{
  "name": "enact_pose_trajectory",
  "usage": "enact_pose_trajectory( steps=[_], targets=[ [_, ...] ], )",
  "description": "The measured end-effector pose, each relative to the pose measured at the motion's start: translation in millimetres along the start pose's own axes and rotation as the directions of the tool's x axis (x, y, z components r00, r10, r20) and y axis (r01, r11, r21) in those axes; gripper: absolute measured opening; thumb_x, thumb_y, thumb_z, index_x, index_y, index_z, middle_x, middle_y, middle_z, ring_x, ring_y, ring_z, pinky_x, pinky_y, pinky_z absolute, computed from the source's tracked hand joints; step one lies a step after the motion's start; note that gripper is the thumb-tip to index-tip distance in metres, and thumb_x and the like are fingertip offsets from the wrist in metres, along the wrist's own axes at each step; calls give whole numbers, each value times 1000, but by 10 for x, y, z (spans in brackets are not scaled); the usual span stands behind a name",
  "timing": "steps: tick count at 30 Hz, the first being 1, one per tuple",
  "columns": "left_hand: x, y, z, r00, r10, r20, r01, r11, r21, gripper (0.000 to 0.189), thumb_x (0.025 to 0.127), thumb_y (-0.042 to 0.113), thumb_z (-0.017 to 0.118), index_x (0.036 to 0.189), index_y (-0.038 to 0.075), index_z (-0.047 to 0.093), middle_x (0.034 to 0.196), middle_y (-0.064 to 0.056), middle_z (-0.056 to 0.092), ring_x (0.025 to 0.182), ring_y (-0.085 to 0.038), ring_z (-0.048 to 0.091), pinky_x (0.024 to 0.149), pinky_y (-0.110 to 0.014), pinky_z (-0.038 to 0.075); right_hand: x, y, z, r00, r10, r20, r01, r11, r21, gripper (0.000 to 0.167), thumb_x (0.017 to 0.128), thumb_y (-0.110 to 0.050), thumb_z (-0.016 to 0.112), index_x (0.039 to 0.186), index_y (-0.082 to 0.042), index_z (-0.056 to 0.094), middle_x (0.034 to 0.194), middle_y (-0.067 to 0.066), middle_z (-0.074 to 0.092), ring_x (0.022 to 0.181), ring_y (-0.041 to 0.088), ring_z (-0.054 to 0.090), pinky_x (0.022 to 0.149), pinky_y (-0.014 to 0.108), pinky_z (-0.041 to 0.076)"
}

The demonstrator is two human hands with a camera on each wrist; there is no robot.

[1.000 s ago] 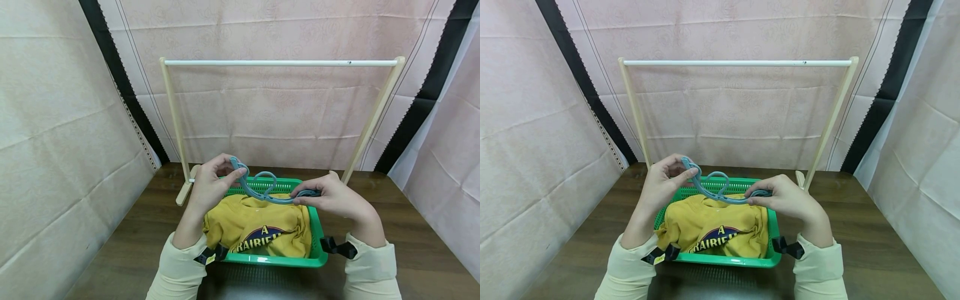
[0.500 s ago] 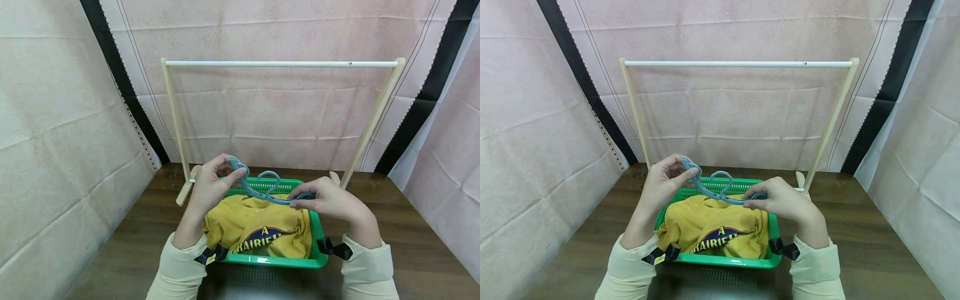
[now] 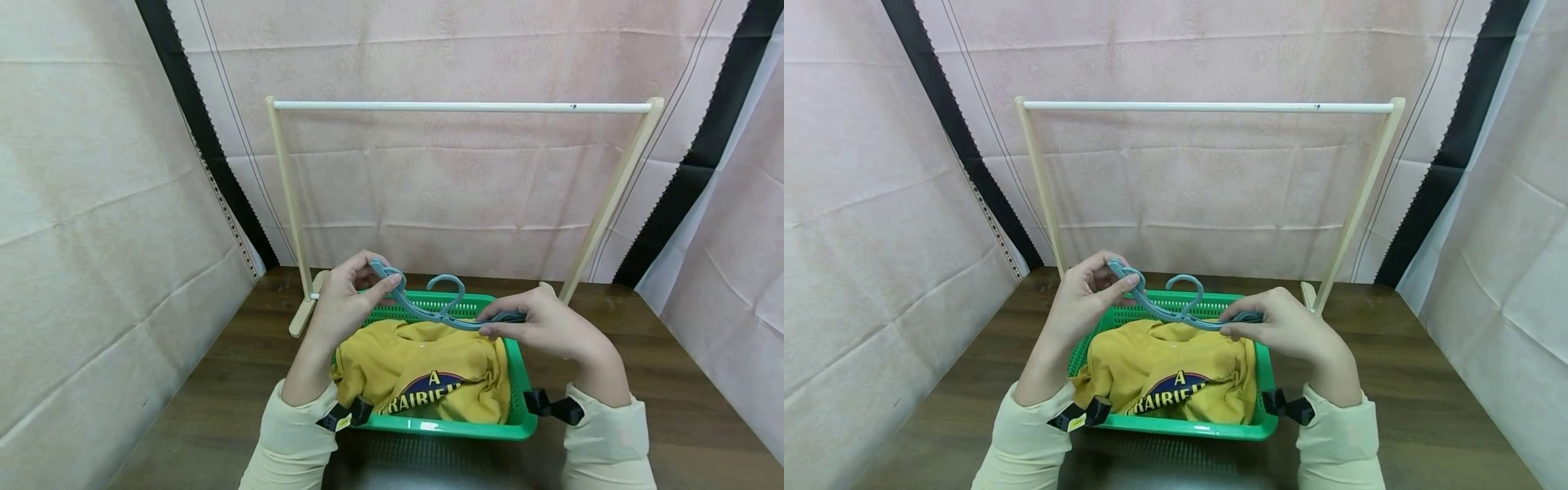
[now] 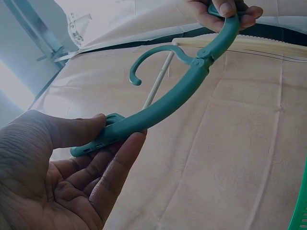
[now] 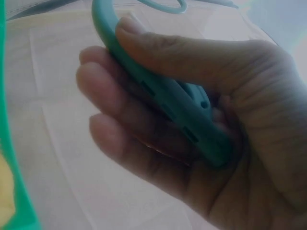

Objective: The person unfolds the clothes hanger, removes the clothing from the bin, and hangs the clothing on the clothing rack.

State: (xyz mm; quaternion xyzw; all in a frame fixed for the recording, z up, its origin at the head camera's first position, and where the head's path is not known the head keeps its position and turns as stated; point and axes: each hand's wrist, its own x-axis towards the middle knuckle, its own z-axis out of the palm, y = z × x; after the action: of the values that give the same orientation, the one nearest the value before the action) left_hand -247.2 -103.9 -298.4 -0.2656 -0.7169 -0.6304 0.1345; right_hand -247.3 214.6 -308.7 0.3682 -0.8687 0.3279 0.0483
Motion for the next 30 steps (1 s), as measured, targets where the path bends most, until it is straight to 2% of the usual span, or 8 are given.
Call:
enact_pose_trajectory(
  steps=[4,10,16,19,30],
  targets=[
    [-1,-10,-6,1000,-2,5,2,1000,-5,12,94,6,72,102,2,64,92,-16,72,80,-29,72,67,-40,61,-15,-1,-11,1000,-5,-7,5,1000,17,7,93,-27,75,100,-26,77,84,-17,73,65,8,62,59,27,53],
    [0,-7,-11,1000,-11,3,11,1000,-8,12,94,6,72,102,2,64,92,-15,72,81,-28,72,68,-40,61,-35,14,-36,998,-53,-22,54,998,46,10,94,-19,74,101,-24,77,87,-16,73,67,8,64,60,27,55],
    [1,7,-19,1000,-6,1,6,1000,-11,12,94,6,72,100,1,64,92,-16,72,81,-28,72,68,-39,61,-53,18,-58,1000,-7,-28,8,999,31,14,94,-17,74,102,-27,76,89,-18,73,69,9,64,59,27,53],
    [4,9,-21,1000,-6,2,6,1000,-12,11,94,5,72,100,2,64,92,-15,72,81,-27,73,68,-40,61,-62,21,-67,999,12,-30,-12,1000,26,13,94,-18,74,102,-28,76,89,-20,72,72,9,66,63,28,55],
    [-1,12,-23,1000,-27,3,27,1000,-8,12,93,7,73,98,2,63,92,-14,73,82,-27,73,69,-40,61,-78,30,-83,998,-8,-62,9,1000,27,11,93,-20,74,102,-26,77,91,-14,74,71,9,68,61,28,55]
  ],
)
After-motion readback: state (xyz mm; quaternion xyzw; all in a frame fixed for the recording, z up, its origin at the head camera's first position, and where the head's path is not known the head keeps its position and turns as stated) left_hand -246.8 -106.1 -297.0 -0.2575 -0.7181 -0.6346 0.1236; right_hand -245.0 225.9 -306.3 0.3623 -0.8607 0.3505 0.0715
